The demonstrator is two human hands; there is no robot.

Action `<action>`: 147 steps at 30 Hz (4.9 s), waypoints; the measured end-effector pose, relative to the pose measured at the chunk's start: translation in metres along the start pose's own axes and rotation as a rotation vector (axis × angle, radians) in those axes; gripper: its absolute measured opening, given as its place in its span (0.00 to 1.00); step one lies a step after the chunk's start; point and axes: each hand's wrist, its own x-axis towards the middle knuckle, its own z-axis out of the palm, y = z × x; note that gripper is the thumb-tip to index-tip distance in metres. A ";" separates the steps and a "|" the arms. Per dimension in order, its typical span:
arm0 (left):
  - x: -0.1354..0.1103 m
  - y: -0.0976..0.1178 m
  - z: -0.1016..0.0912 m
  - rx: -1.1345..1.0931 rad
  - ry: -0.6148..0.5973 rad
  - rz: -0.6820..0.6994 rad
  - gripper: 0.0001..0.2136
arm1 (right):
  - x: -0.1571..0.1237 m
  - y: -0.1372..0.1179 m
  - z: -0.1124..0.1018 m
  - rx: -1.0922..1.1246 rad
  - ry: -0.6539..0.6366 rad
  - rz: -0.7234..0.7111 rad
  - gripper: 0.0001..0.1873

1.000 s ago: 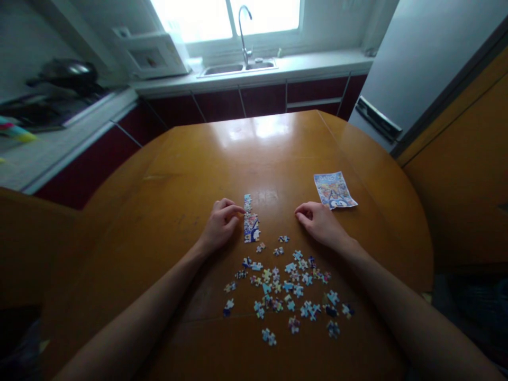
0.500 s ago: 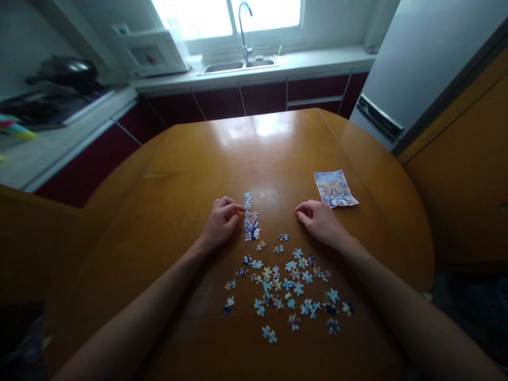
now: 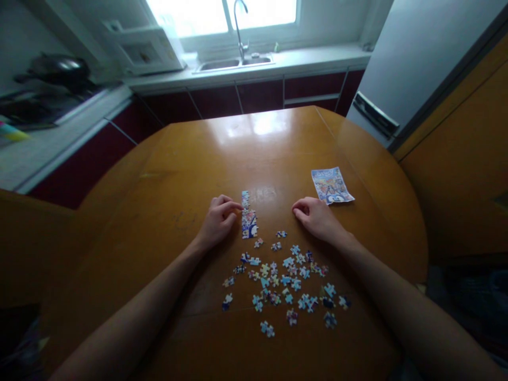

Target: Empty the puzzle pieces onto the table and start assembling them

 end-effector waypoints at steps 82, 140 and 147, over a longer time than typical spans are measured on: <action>-0.005 0.005 -0.002 0.068 -0.067 0.092 0.14 | 0.060 -0.066 0.075 0.000 -0.011 -0.238 0.07; -0.006 0.005 0.000 0.111 -0.052 0.047 0.14 | 0.054 -0.051 0.071 0.080 0.031 -0.292 0.13; -0.005 0.007 -0.001 0.068 -0.029 0.040 0.16 | 0.057 -0.046 0.075 0.238 0.099 -0.260 0.14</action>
